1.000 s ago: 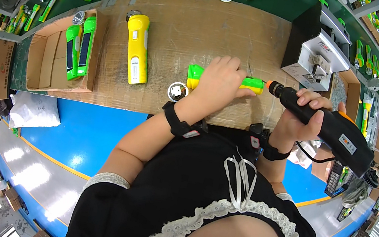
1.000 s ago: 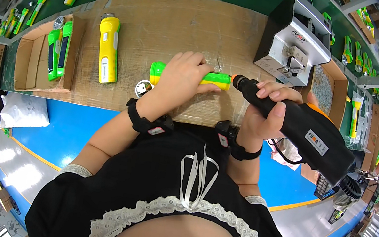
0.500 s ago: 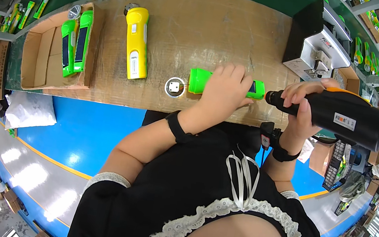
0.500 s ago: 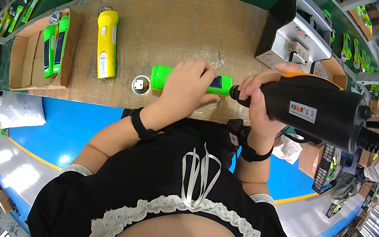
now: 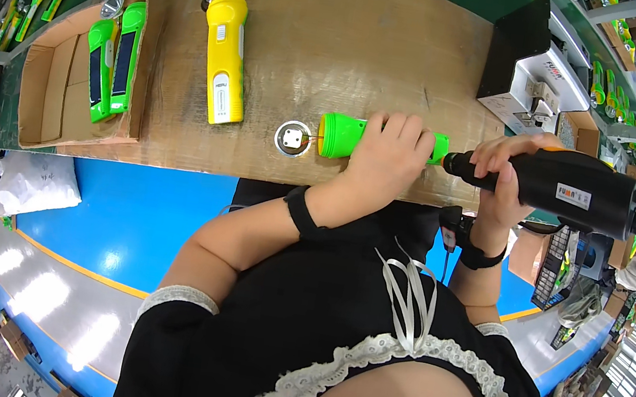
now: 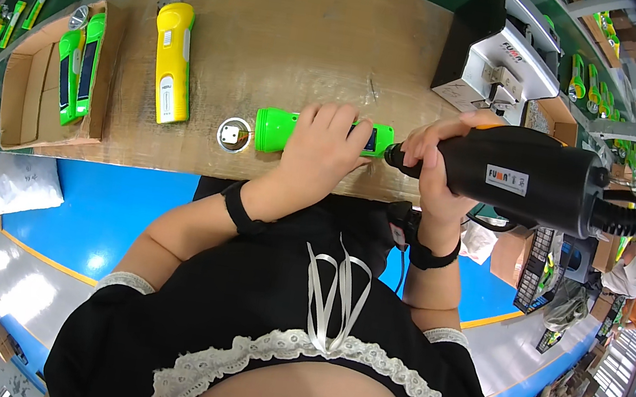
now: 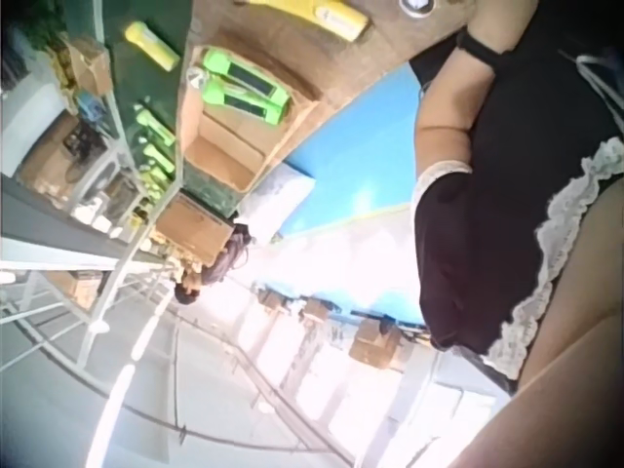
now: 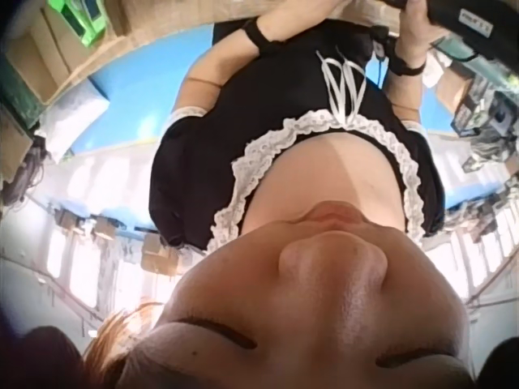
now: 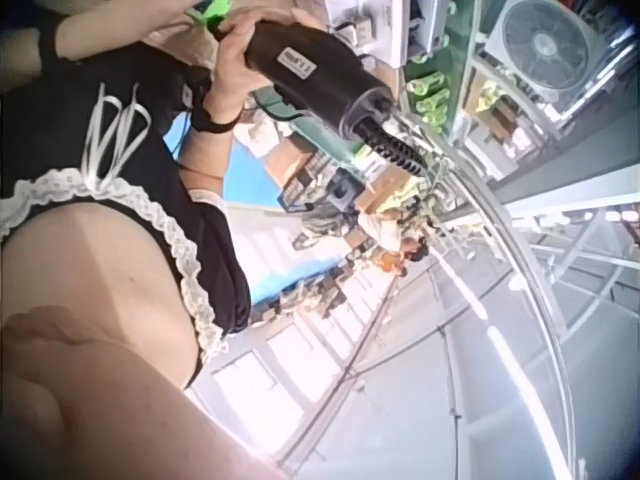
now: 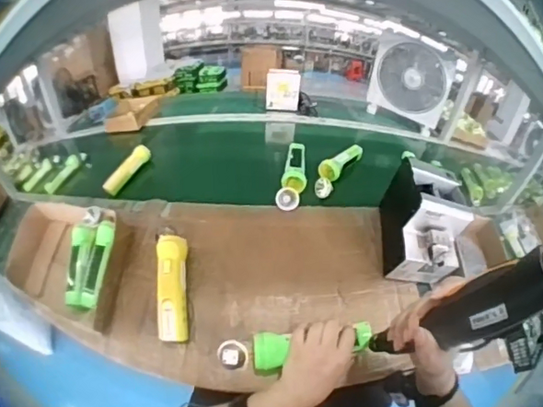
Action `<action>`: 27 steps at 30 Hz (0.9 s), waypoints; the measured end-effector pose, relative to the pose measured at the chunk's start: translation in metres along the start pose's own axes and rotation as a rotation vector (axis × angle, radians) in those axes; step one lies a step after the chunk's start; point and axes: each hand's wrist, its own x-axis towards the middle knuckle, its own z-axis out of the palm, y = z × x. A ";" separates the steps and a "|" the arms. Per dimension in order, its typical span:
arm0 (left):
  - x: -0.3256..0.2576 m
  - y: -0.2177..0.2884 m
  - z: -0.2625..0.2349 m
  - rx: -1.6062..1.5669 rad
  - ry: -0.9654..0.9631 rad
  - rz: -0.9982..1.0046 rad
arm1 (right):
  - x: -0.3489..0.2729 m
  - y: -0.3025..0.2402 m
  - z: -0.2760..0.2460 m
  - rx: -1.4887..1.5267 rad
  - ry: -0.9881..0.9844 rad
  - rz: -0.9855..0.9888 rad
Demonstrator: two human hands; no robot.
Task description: The recorder uses an electric screwdriver to assemble components of handheld flashlights on a factory line.
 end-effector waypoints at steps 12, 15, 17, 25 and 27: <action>0.010 0.010 -0.008 -0.098 -0.050 -0.025 | 0.048 -0.029 -0.063 -0.111 0.571 -0.430; 0.016 0.013 -0.002 -0.162 -0.085 -0.022 | 0.067 -0.020 -0.078 -0.153 0.596 -0.434; 0.019 0.015 0.001 -0.176 -0.092 -0.002 | 0.076 -0.016 -0.082 -0.237 0.587 -0.398; 0.024 0.018 -0.001 -0.182 -0.095 -0.065 | 0.096 -0.025 -0.086 -0.299 0.457 -0.124; 0.024 0.017 -0.003 -0.204 -0.109 -0.071 | 0.087 -0.030 -0.082 -0.190 0.447 -0.050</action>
